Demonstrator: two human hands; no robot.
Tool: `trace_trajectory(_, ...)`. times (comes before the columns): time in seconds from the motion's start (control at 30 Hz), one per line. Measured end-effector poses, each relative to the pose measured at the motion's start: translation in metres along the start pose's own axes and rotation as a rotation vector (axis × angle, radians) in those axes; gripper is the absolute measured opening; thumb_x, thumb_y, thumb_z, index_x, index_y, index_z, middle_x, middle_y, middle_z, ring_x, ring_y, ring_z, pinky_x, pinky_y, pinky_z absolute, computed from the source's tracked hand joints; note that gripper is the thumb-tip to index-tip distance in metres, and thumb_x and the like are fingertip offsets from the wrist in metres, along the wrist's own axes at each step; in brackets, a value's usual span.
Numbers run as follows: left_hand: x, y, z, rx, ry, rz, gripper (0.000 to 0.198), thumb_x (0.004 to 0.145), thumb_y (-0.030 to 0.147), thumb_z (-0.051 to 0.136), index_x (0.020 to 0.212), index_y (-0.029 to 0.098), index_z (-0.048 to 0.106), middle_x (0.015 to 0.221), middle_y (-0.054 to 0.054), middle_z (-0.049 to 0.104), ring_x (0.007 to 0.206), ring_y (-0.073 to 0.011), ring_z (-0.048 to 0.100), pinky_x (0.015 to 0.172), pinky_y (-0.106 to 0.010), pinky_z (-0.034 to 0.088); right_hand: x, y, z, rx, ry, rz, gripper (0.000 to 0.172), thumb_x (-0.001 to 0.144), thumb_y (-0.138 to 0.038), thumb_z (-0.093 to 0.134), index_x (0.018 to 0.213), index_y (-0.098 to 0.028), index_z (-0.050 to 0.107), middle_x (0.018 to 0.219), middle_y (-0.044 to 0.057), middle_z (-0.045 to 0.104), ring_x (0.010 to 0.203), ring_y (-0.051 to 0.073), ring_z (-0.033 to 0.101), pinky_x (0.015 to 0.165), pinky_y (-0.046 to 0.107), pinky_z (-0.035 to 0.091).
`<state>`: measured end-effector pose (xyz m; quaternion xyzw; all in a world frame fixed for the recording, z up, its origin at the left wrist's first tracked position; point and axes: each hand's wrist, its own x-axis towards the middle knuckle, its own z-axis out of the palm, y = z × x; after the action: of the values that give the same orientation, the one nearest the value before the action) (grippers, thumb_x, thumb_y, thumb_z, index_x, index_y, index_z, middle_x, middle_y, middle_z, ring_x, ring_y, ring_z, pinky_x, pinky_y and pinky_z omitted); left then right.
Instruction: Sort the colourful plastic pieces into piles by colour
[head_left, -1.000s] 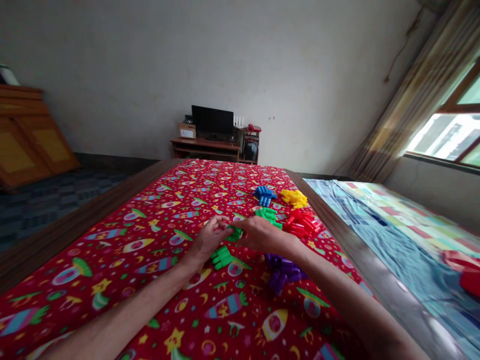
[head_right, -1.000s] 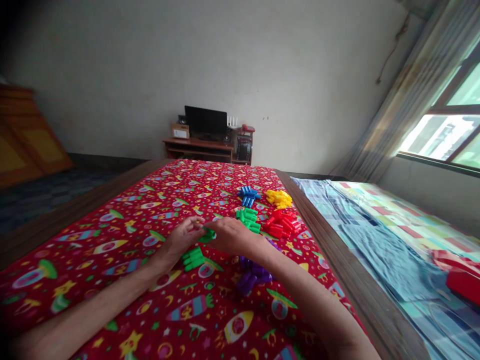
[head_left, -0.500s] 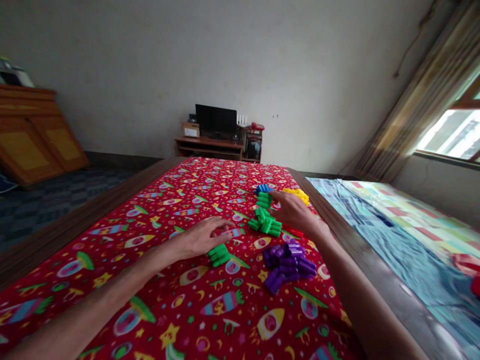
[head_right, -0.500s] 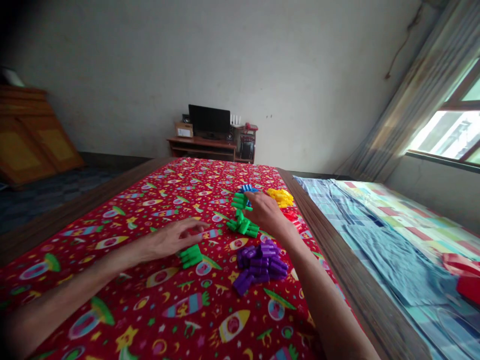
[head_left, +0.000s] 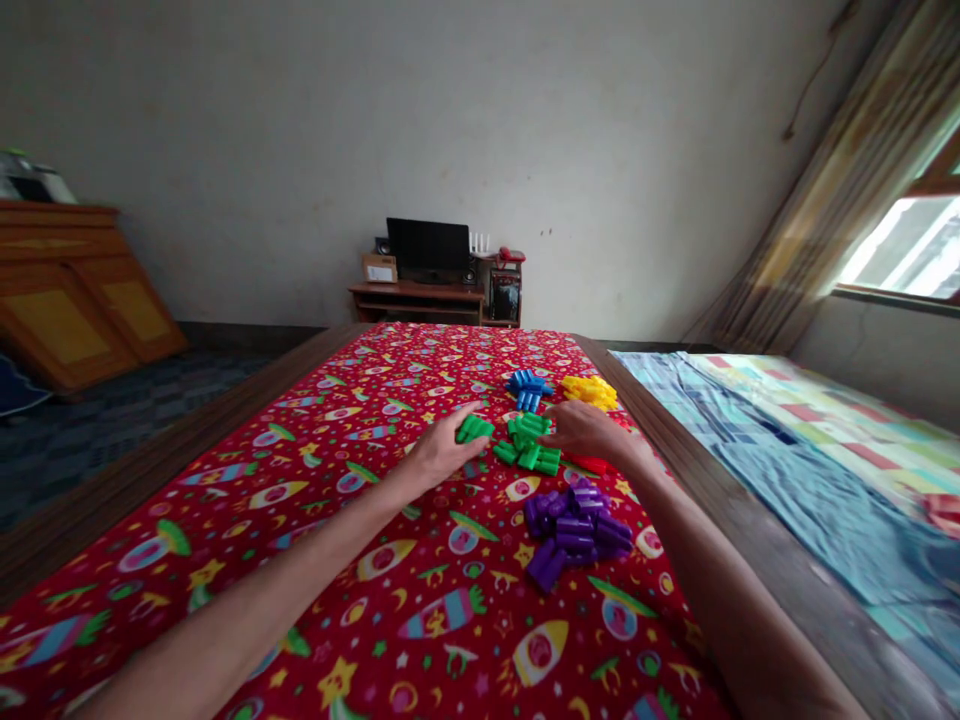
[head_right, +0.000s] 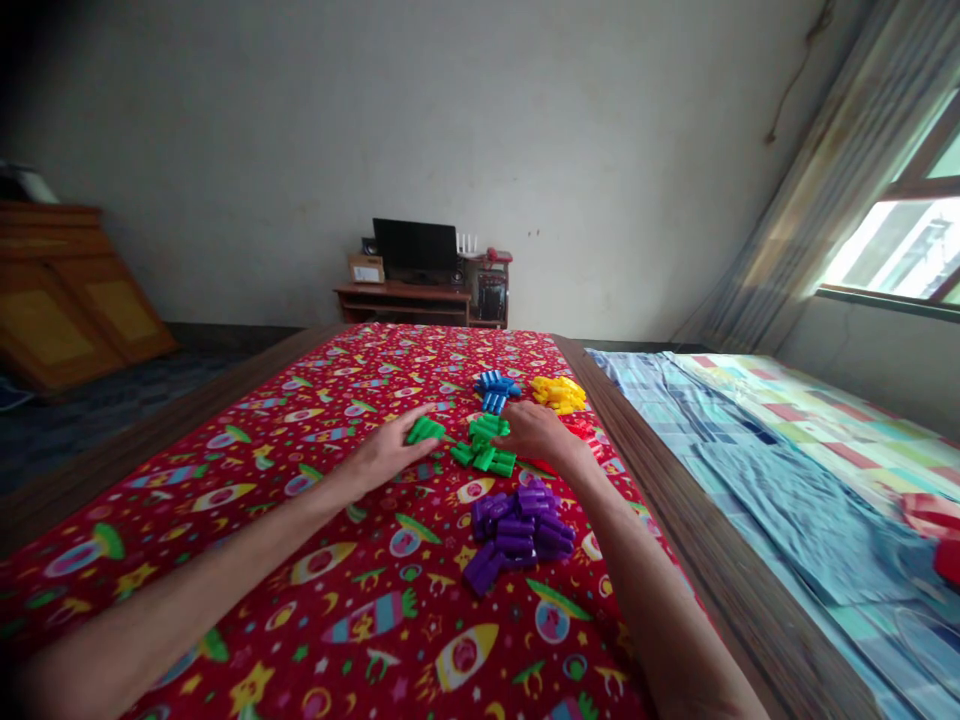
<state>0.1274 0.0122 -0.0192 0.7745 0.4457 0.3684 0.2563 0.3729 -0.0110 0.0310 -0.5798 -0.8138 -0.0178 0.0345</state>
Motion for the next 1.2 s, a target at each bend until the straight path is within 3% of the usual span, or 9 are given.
trace_trajectory(0.17,0.028,0.006,0.042,0.021,-0.037,0.004,0.065,0.077,0.045,0.059,0.133,0.011,0.053,0.088,-0.008,0.072,0.083,-0.0272,0.067,0.077,-0.038,0.052,-0.004,-0.002,0.000,0.021,-0.050,0.014,0.037,0.090,-0.050,0.055,0.095,-0.016,0.068,0.086,0.009,0.066,0.080,0.019,0.060,0.064,0.026,0.038)
trace_trajectory(0.33,0.025,-0.003,0.067,0.023,-0.110,0.088,0.053,0.082,0.041,0.049,0.128,0.015,0.056,0.121,-0.014,0.067,0.128,-0.0316,0.050,0.108,-0.046,0.037,-0.004,0.002,-0.004,0.018,-0.056,0.003,0.034,0.092,-0.047,0.053,0.095,-0.016,0.068,0.088,0.009,0.067,0.080,0.019,0.060,0.064,0.026,0.038)
trace_trajectory(0.5,0.021,-0.016,0.069,0.036,-0.172,0.101,0.057,0.089,0.045,0.034,0.133,0.011,0.049,0.141,-0.016,0.053,0.139,-0.0281,0.037,0.115,-0.046,0.026,0.003,0.006,-0.002,0.102,-0.075,-0.087,0.024,0.090,-0.030,0.055,0.079,-0.014,0.069,0.071,0.005,0.065,0.064,0.013,0.055,0.058,0.024,0.036)
trace_trajectory(0.6,0.020,-0.021,0.070,0.033,-0.182,0.105,0.059,0.091,0.048,0.031,0.136,0.013,0.046,0.146,-0.014,0.048,0.141,-0.0259,0.034,0.117,-0.044,0.024,0.005,0.008,-0.003,0.267,-0.098,-0.131,0.028,0.089,-0.015,0.048,0.070,-0.013,0.068,0.062,0.002,0.064,0.057,0.011,0.054,0.056,0.021,0.036)
trace_trajectory(0.7,0.020,-0.024,0.071,0.024,-0.150,0.103,0.062,0.092,0.051,0.029,0.139,0.014,0.044,0.148,-0.013,0.045,0.142,-0.0248,0.033,0.118,-0.042,0.023,0.005,0.012,-0.006,0.315,0.026,-0.056,0.026,0.084,-0.010,0.048,0.079,-0.013,0.073,0.067,0.002,0.067,0.060,0.011,0.057,0.058,0.020,0.037)
trace_trajectory(0.8,0.020,-0.024,0.069,0.019,-0.119,0.128,0.061,0.093,0.051,0.028,0.139,0.014,0.044,0.148,-0.013,0.046,0.141,-0.0248,0.036,0.118,-0.043,0.023,0.004,0.018,-0.005,0.203,0.152,0.074,0.024,0.084,-0.016,0.053,0.094,-0.015,0.074,0.076,0.005,0.070,0.067,0.013,0.059,0.061,0.022,0.037)
trace_trajectory(0.97,0.018,-0.020,0.063,0.026,-0.098,0.161,0.055,0.094,0.045,0.030,0.137,0.015,0.046,0.146,-0.012,0.048,0.136,-0.0243,0.042,0.115,-0.043,0.029,0.003,0.019,0.009,0.127,-0.006,0.054,0.025,0.083,-0.033,0.065,0.103,-0.019,0.072,0.092,0.007,0.071,0.082,0.018,0.062,0.070,0.025,0.042)
trace_trajectory(1.07,0.015,-0.019,0.061,0.019,-0.065,0.185,0.052,0.095,0.043,0.030,0.135,0.016,0.047,0.144,-0.012,0.051,0.134,-0.0238,0.045,0.114,-0.043,0.031,0.005,0.016,0.017,0.086,-0.009,0.061,0.028,0.084,-0.029,0.062,0.109,-0.018,0.070,0.100,0.009,0.069,0.093,0.020,0.062,0.078,0.026,0.044)
trace_trajectory(1.2,0.012,-0.019,0.061,0.008,-0.070,0.262,0.050,0.096,0.042,0.030,0.134,0.014,0.049,0.142,-0.014,0.052,0.133,-0.0238,0.046,0.114,-0.042,0.032,0.008,0.015,0.019,0.061,0.007,0.093,0.032,0.083,-0.022,0.055,0.112,-0.017,0.070,0.101,0.011,0.069,0.095,0.021,0.062,0.076,0.027,0.043)
